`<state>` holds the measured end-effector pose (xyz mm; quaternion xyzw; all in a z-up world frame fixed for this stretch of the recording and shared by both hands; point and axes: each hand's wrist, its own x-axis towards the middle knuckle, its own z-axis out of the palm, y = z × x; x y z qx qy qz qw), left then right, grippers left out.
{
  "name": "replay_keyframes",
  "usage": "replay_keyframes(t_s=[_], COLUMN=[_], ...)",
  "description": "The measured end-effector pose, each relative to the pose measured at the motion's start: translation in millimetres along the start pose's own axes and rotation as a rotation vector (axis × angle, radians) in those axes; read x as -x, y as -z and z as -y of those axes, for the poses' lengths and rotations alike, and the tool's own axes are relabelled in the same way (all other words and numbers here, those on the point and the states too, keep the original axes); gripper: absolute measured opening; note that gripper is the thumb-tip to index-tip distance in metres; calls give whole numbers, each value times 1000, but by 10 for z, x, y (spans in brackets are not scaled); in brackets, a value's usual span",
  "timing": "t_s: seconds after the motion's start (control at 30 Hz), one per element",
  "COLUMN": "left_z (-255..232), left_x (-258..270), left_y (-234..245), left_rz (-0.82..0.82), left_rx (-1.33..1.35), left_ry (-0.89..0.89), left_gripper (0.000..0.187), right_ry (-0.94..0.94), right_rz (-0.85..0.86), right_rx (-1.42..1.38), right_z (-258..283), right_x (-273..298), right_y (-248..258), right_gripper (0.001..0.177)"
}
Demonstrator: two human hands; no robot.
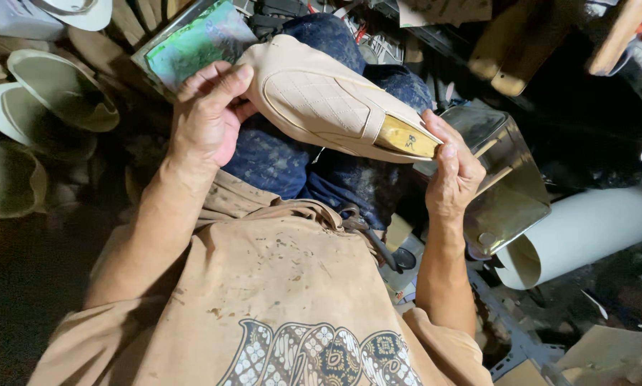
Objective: The person holds a beige slip-on shoe on their lap and uses a hammer and a small metal tool to tap along the shoe's edge. They insert a wooden shoe tree into the shoe, then continue tapping the edge with the hammer and tool while holding the shoe steady.
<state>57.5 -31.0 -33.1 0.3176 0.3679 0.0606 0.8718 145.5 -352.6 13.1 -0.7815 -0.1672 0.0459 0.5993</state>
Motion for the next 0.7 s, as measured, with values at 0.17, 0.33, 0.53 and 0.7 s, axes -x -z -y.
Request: replay_keyframes(t_s=[0.17,0.33,0.53,0.7], left_z=[-51,-137,-35,-349], left_x=[152,538,854,1318], left_y=[-149,-436,-674,-1100], left_rz=[-67,-61,-124,113], left_rx=[14,-63,29,-30], left_ry=[-26,-87,-78,-100], left_gripper=[17,20,21,23], right_ry=[28,583,728,665], right_rz=[3,150,54,118], right_rx=[194,797,1035,702], right_z=[487,969,858,1347], right_x=[-42,100,-164,-254], right_y=[-155,-725,-1323,-852], right_gripper=[53,45,28,32])
